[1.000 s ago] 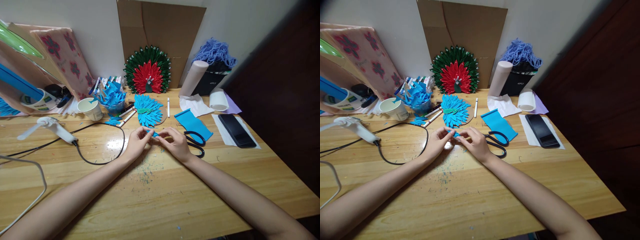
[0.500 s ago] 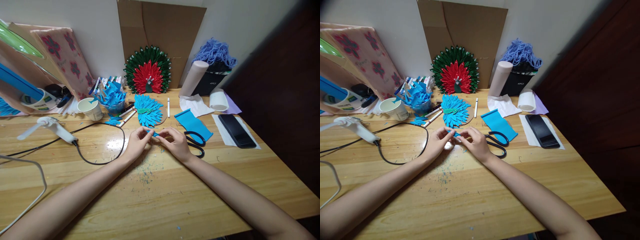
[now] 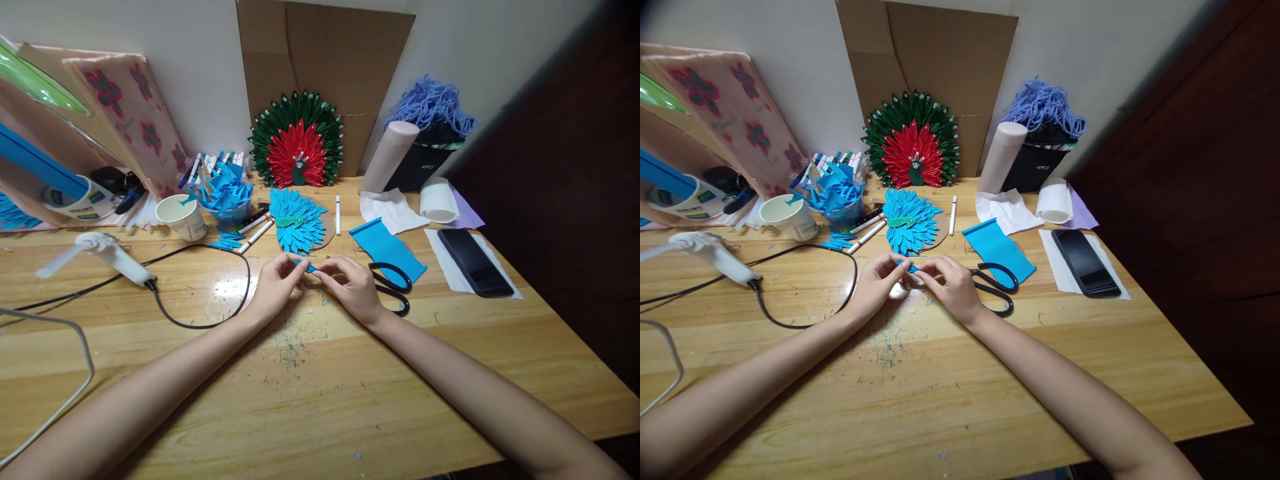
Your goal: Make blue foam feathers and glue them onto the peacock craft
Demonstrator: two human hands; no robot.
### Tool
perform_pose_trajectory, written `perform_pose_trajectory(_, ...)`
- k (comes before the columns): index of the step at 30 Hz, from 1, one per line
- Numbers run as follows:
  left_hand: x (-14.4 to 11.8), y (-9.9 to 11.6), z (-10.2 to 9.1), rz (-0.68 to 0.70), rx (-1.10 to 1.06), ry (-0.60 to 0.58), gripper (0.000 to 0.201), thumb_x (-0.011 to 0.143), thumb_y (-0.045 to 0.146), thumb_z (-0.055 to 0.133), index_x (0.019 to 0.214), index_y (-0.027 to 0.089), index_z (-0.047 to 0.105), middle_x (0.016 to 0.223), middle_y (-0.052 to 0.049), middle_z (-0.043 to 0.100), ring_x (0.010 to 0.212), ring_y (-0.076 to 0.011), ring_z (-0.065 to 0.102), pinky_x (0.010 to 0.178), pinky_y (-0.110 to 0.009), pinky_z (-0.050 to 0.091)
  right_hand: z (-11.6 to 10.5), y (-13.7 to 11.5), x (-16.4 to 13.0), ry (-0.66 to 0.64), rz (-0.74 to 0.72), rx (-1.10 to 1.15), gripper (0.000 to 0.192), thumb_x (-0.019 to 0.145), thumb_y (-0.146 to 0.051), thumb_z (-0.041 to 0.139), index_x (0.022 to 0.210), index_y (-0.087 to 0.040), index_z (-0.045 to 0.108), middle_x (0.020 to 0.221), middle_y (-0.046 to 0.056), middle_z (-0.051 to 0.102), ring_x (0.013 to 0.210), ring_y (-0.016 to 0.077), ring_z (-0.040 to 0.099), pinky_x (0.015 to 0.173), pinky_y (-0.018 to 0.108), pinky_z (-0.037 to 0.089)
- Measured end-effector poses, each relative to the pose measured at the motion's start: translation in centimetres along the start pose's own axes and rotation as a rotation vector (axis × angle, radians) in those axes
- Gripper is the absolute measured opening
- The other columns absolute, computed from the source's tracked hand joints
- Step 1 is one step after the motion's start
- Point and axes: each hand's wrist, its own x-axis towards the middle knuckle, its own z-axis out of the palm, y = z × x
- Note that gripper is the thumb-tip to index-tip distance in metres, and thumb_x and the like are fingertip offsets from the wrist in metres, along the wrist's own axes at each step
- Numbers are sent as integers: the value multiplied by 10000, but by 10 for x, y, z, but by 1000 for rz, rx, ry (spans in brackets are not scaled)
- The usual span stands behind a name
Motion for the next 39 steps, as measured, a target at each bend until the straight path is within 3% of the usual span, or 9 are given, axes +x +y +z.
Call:
perform_pose_trajectory(7, -2, 0, 0, 15, 59, -4, 231, 792, 378, 553, 814, 151, 591, 690, -20, 611, 597, -111, 533, 578, -238, 417, 0, -1, 0, 9, 2, -2, 56, 813, -244, 589, 806, -189, 596, 755, 31, 623, 700, 140, 598, 630, 270, 535)
perform_pose_trajectory(12, -5, 2, 0, 0, 158, -22, 303, 811, 417, 511, 703, 144, 587, 648, -21, 607, 571, -112, 520, 539, -233, 391, 0, -2, 0, 12, 14, 10, 44, 818, -237, 579, 811, -200, 601, 766, 31, 635, 694, 145, 606, 634, 274, 538)
perform_pose_trajectory(39, -5, 2, 1, 16, 136, -20, 305, 820, 420, 497, 726, 145, 588, 696, -38, 640, 610, -127, 554, 579, -235, 415, 1, 0, 2, -68, 91, 23, 49, 807, -241, 570, 801, -196, 588, 760, 34, 633, 715, 163, 604, 650, 284, 498)
